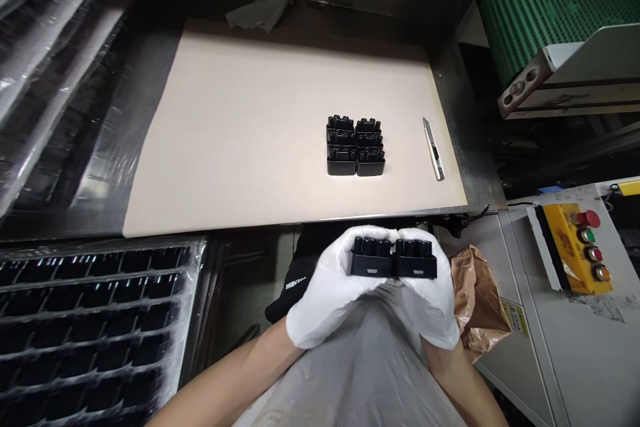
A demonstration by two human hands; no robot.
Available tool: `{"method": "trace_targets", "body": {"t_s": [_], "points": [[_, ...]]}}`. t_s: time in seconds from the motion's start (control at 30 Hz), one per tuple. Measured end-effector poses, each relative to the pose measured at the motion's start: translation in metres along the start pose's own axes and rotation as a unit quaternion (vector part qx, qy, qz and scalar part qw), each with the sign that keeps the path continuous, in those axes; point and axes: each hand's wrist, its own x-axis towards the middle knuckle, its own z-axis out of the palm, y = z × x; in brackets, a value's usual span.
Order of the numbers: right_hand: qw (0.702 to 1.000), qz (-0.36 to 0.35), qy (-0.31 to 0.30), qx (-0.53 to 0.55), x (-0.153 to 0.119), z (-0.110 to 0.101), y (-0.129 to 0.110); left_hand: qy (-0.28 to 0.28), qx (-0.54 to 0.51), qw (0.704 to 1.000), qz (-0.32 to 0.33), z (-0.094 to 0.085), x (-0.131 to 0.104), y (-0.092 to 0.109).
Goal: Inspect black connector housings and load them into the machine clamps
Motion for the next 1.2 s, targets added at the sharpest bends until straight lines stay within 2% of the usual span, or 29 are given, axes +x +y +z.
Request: {"method": "trace_targets", "body": {"t_s": [0.1, 0.33, 0.63, 0.8, 0.9, 0.97, 1.1, 1.2], "points": [[1.000, -0.011, 0.006, 0.005, 0.002, 0.005, -0.002, 0.011, -0.003, 1.000, -0.002, -0.001, 0.002, 0.002], [0.999, 0.015, 0.004, 0.047, 0.000, 0.012, 0.001, 0.020, -0.008, 1.000, -0.003, -0.006, 0.000, 0.005], [0.998, 0.003, -0.010, 0.070, -0.003, 0.015, 0.005, 0.007, 0.009, 0.999, 0.042, -0.010, -0.007, 0.002], [0.999, -0.029, -0.007, 0.021, -0.005, 0.018, 0.001, 0.003, 0.014, 0.998, 0.057, -0.013, -0.008, 0.002], [0.993, -0.070, 0.001, -0.092, -0.007, 0.020, -0.005, 0.017, 0.053, 0.993, 0.105, -0.014, -0.010, -0.001], [0.970, -0.119, 0.014, -0.212, -0.009, 0.021, -0.009, 0.035, 0.101, 0.983, 0.146, -0.014, -0.013, -0.003], [0.885, -0.227, 0.005, -0.406, -0.011, 0.024, -0.012, 0.063, 0.240, 0.952, 0.181, -0.016, -0.019, -0.007], [0.842, -0.240, -0.020, -0.482, -0.013, 0.029, -0.011, 0.060, 0.331, 0.923, 0.187, -0.019, -0.021, -0.009]]}}
